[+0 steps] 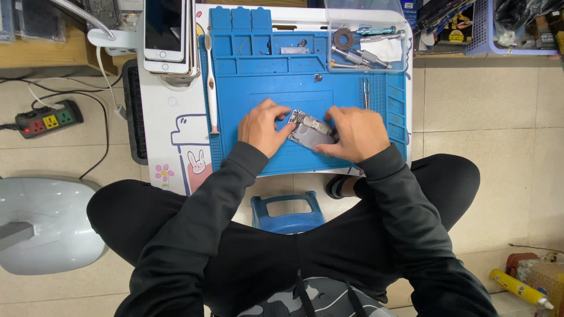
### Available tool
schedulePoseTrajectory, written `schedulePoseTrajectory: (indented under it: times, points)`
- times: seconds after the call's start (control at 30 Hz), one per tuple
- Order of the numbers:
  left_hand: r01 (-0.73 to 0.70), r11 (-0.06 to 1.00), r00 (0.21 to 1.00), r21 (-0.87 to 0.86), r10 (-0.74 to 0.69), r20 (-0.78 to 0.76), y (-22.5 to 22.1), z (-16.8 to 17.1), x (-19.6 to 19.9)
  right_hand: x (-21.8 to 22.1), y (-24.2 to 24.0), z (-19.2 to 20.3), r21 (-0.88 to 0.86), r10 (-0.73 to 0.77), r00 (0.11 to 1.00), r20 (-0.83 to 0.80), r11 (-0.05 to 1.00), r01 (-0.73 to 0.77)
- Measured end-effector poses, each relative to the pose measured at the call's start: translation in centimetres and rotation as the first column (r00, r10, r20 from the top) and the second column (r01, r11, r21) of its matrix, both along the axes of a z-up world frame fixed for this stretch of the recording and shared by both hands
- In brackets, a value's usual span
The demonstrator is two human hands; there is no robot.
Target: The person is repairing a disassembled smartphone on a blue work mat. They use a screwdriver to remove screws and tweezers to handle small internal components, working methodically on the device's circuitry.
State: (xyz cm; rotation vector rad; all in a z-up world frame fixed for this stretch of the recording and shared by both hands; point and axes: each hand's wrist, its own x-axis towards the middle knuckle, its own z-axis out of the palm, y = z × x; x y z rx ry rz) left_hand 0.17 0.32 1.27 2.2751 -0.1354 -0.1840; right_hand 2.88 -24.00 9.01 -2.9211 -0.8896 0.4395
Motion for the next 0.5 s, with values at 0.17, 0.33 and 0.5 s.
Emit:
schedulePoseTrajectory:
  times: [0.17,0.33,0.5]
  points:
    - [0.033,0.998,0.999,0.046,-0.034,0.025,-0.1,-0.9,-0.4,0.7,0.0,-0.4,0.088,-0.045,0.999,-0.005,0.995,0.045]
    - [0.017,0.998,0.999,0.061,-0.02,0.037,-0.4,-1.3,-0.5,5.9,-5.8,-1.7,0.061,-0.155,0.964,0.215,0.987,0.145]
    - [0.025,0.997,0.999,0.078,-0.028,0.035,-0.9,-0.6,-0.5,10.3,-10.0,-3.1,0.058,-0.202,0.906,0.373,0.979,0.195]
